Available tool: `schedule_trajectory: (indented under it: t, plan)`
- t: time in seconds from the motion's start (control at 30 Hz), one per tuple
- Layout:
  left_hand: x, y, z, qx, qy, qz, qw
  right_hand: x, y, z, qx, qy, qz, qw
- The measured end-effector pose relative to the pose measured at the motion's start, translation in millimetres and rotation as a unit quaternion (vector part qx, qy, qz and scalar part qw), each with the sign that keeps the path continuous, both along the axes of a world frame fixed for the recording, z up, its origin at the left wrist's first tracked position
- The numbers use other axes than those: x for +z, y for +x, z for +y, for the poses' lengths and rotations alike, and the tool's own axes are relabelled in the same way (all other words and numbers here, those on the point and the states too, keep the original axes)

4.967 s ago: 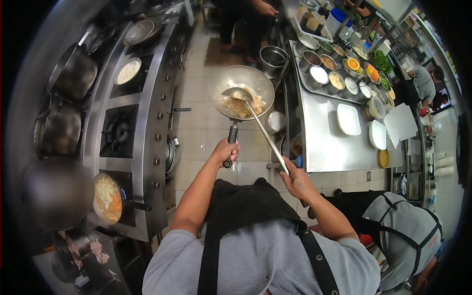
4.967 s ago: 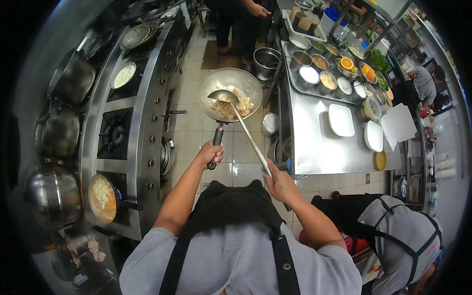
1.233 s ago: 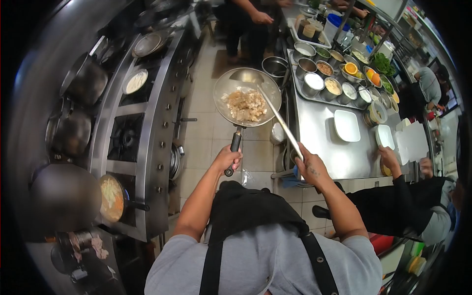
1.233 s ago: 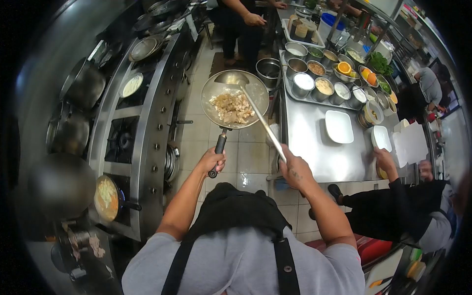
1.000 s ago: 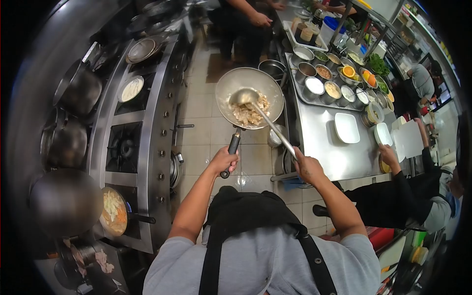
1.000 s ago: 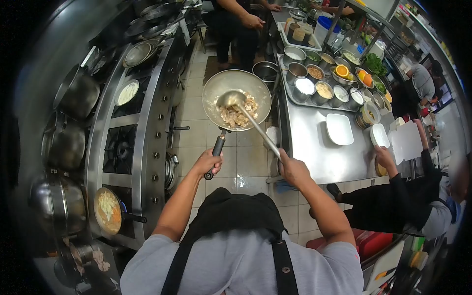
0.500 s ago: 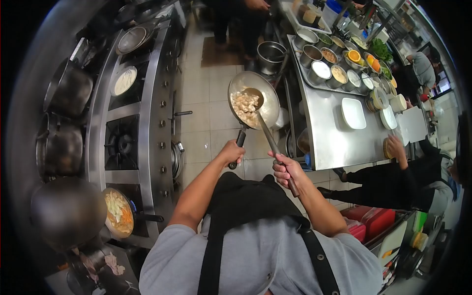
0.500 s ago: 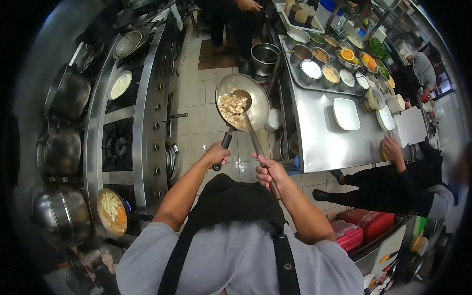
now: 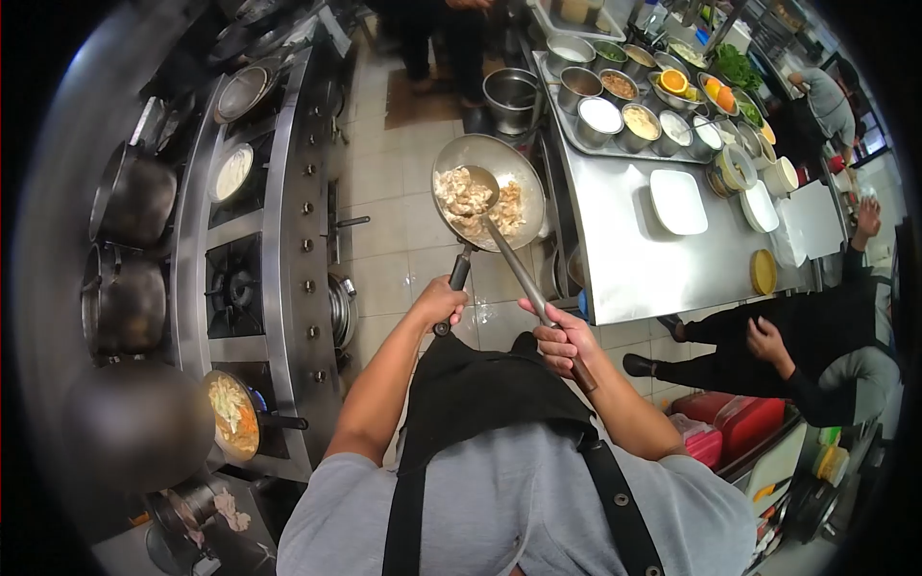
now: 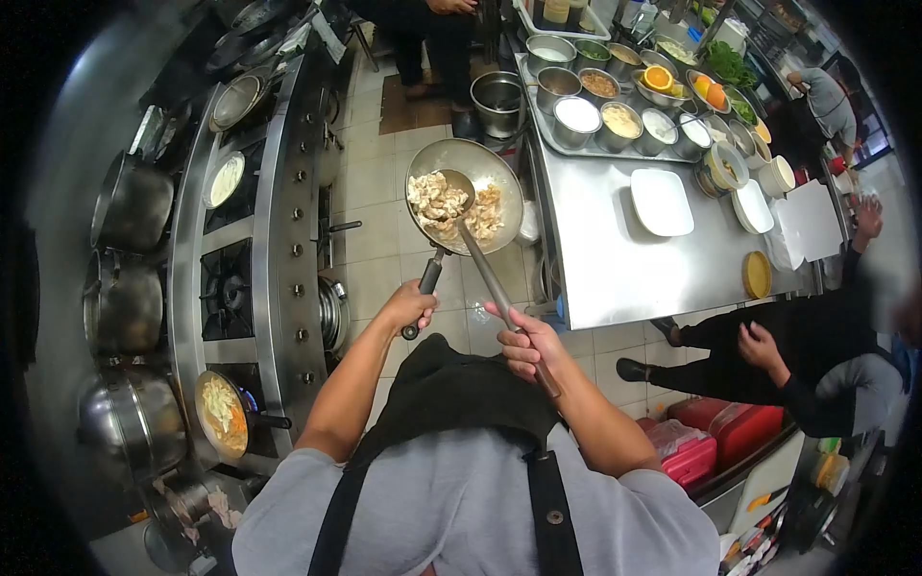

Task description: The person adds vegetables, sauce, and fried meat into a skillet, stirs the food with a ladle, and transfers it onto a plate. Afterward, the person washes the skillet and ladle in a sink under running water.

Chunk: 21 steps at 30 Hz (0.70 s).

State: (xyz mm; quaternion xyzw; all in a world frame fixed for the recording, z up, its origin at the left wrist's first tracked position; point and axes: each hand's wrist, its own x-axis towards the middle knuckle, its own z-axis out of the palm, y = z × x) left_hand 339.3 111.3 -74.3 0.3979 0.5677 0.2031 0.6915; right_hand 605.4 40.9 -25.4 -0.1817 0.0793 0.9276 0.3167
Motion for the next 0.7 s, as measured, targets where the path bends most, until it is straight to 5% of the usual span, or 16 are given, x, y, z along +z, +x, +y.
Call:
schedule_trajectory:
  t: [0.13,0.27,0.7]
  plan:
    - [5.4,14.6,1.5,0.018,-0.017,-0.031,0.999,19.5,16.2,-9.2,0.017,0.005,-0.007,1.0]
    - [19.3,27.4,-12.0,0.036,-0.015,-0.05,0.998,10.6,41.5,-10.6,0.006,-0.019,0.124,0.992]
    - [81.8,68.0,-70.0,0.072,-0.017,-0.176,0.982,81.7,98.2,-50.2,-0.038,0.032,0.149,0.988]
